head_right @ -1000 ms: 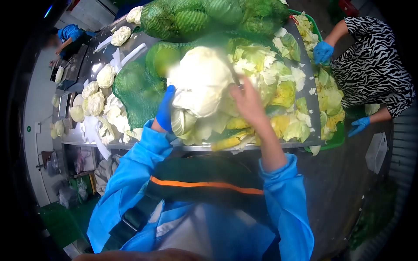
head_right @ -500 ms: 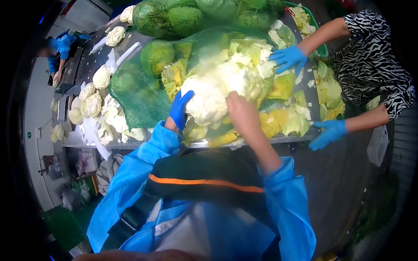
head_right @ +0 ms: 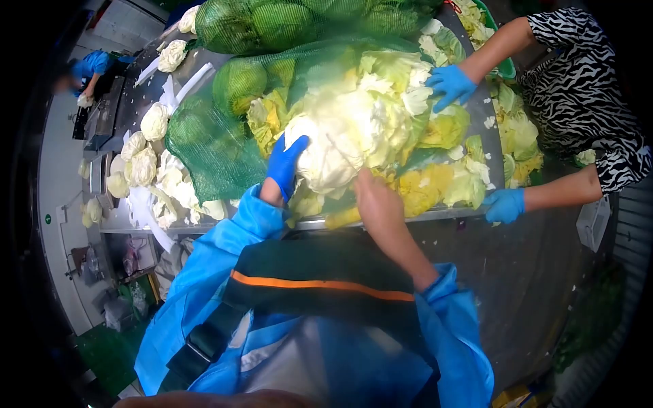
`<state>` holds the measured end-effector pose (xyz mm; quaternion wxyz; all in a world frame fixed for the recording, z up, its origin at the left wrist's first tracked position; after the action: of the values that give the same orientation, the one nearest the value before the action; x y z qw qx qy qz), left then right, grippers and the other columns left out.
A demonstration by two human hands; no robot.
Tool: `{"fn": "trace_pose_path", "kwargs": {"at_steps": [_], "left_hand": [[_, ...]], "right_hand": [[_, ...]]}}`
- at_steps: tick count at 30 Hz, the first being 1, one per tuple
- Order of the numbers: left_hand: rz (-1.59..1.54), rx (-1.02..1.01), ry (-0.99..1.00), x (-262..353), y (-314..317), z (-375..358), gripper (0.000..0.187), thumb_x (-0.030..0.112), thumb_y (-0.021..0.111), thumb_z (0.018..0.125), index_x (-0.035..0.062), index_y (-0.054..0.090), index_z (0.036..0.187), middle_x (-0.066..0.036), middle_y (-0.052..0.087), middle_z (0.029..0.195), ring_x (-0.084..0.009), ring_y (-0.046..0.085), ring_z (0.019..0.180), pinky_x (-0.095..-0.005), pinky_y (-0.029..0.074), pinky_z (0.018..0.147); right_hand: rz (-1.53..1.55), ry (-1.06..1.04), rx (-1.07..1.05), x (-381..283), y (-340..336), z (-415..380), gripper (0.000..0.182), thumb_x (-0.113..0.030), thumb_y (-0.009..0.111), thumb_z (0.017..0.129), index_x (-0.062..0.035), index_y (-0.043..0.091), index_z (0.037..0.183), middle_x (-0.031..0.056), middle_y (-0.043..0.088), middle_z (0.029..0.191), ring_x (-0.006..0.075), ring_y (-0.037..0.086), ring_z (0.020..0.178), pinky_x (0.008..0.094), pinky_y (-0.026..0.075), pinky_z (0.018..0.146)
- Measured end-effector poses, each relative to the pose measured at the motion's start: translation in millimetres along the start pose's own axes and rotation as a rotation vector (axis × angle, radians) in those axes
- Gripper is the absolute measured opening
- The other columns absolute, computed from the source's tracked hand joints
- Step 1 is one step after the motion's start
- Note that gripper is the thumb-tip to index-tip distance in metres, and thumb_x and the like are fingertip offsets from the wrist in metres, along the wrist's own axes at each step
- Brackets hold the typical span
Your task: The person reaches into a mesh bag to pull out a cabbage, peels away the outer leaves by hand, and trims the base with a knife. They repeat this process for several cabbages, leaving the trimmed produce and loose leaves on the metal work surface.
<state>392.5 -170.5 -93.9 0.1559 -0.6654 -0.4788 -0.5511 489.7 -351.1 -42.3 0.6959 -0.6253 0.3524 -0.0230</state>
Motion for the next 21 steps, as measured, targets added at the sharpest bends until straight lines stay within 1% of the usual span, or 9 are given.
{"fn": "trace_pose_path", "kwargs": {"at_steps": [3, 6, 8, 10, 11, 13, 18, 20, 21], "left_hand": [[0.033, 0.034, 0.021, -4, 2, 2, 0.050, 0.013, 0.070, 0.084, -0.0008, 0.050, 0.128, -0.009, 0.061, 0.113, -0.0185, 0.059, 0.100, -0.0305, 0.050, 0.085], [-0.003, 0.091, 0.026, -9, 4, 1, 0.057, 0.012, 0.070, 0.084, -0.0005, 0.045, 0.133, -0.010, 0.058, 0.118, -0.0194, 0.058, 0.104, -0.0315, 0.050, 0.087], [-0.033, 0.107, 0.044, -10, 9, 1, 0.063, 0.011, 0.071, 0.083, -0.0003, 0.040, 0.137, -0.012, 0.056, 0.122, -0.0209, 0.056, 0.107, -0.0324, 0.049, 0.089], [0.068, 0.192, 0.158, 2, 24, -17, 0.061, 0.012, 0.071, 0.083, -0.0004, 0.043, 0.136, -0.011, 0.057, 0.122, -0.0212, 0.057, 0.108, -0.0324, 0.049, 0.090], [0.116, 0.232, 0.215, 8, 30, -24, 0.060, 0.013, 0.071, 0.083, -0.0005, 0.045, 0.135, -0.011, 0.058, 0.123, -0.0213, 0.057, 0.109, -0.0324, 0.048, 0.091], [0.060, 0.172, 0.170, -4, 31, -15, 0.062, 0.012, 0.072, 0.082, -0.0004, 0.044, 0.136, -0.011, 0.058, 0.124, -0.0208, 0.056, 0.111, -0.0321, 0.048, 0.093], [-0.052, 0.056, 0.043, -11, 33, 2, 0.056, 0.012, 0.072, 0.082, 0.0002, 0.049, 0.131, -0.010, 0.061, 0.119, -0.0197, 0.059, 0.105, -0.0316, 0.049, 0.089], [-0.022, 0.099, 0.039, -14, 30, 3, 0.053, 0.012, 0.071, 0.082, 0.0002, 0.051, 0.129, -0.010, 0.062, 0.117, -0.0195, 0.060, 0.103, -0.0316, 0.050, 0.088], [-0.003, 0.118, 0.039, -13, 28, 5, 0.052, 0.012, 0.071, 0.082, 0.0003, 0.052, 0.128, -0.010, 0.062, 0.116, -0.0194, 0.061, 0.102, -0.0317, 0.050, 0.087]], "right_hand": [[-0.192, 0.049, 0.066, 11, 4, 4, 0.016, -0.024, 0.052, 0.094, -0.0081, 0.048, 0.096, 0.0183, 0.058, 0.071, 0.0362, 0.063, 0.063, 0.0445, 0.050, 0.051], [-0.216, 0.144, 0.067, 22, 9, 15, 0.017, -0.025, 0.052, 0.094, -0.0087, 0.048, 0.096, 0.0182, 0.060, 0.072, 0.0366, 0.063, 0.064, 0.0458, 0.050, 0.053], [-0.062, 0.161, 0.044, 28, 10, 17, 0.018, -0.026, 0.052, 0.094, -0.0087, 0.047, 0.096, 0.0179, 0.060, 0.072, 0.0366, 0.064, 0.066, 0.0466, 0.049, 0.054], [0.065, 0.184, 0.038, 29, 11, 20, 0.020, -0.027, 0.052, 0.094, -0.0083, 0.047, 0.096, 0.0174, 0.062, 0.073, 0.0369, 0.063, 0.067, 0.0479, 0.049, 0.056], [0.040, 0.170, 0.066, 28, 9, 19, 0.020, -0.028, 0.052, 0.094, -0.0085, 0.047, 0.096, 0.0174, 0.062, 0.073, 0.0368, 0.063, 0.066, 0.0479, 0.049, 0.055], [-0.010, 0.139, 0.122, 26, 5, 18, 0.020, -0.029, 0.052, 0.094, -0.0088, 0.047, 0.095, 0.0174, 0.061, 0.073, 0.0367, 0.063, 0.065, 0.0478, 0.050, 0.055], [-0.158, 0.168, 0.095, 40, 10, 4, 0.020, -0.026, 0.055, 0.094, -0.0077, 0.047, 0.095, 0.0169, 0.061, 0.071, 0.0372, 0.061, 0.060, 0.0469, 0.049, 0.052], [-0.153, 0.158, 0.134, 41, 9, 4, 0.021, -0.027, 0.056, 0.094, -0.0078, 0.047, 0.094, 0.0168, 0.060, 0.071, 0.0372, 0.061, 0.060, 0.0468, 0.049, 0.052], [-0.080, 0.164, 0.131, 41, 10, 7, 0.021, -0.027, 0.056, 0.093, -0.0080, 0.047, 0.094, 0.0167, 0.060, 0.071, 0.0371, 0.061, 0.060, 0.0467, 0.049, 0.052]]}}
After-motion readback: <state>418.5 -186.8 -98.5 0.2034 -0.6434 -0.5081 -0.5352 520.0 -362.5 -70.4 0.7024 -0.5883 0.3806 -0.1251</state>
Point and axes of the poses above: each hand's wrist, its own z-axis towards the middle knuckle, its own y-axis out of the palm, x = y × z, the point moved 10 cm from there along z, towards the middle knuckle
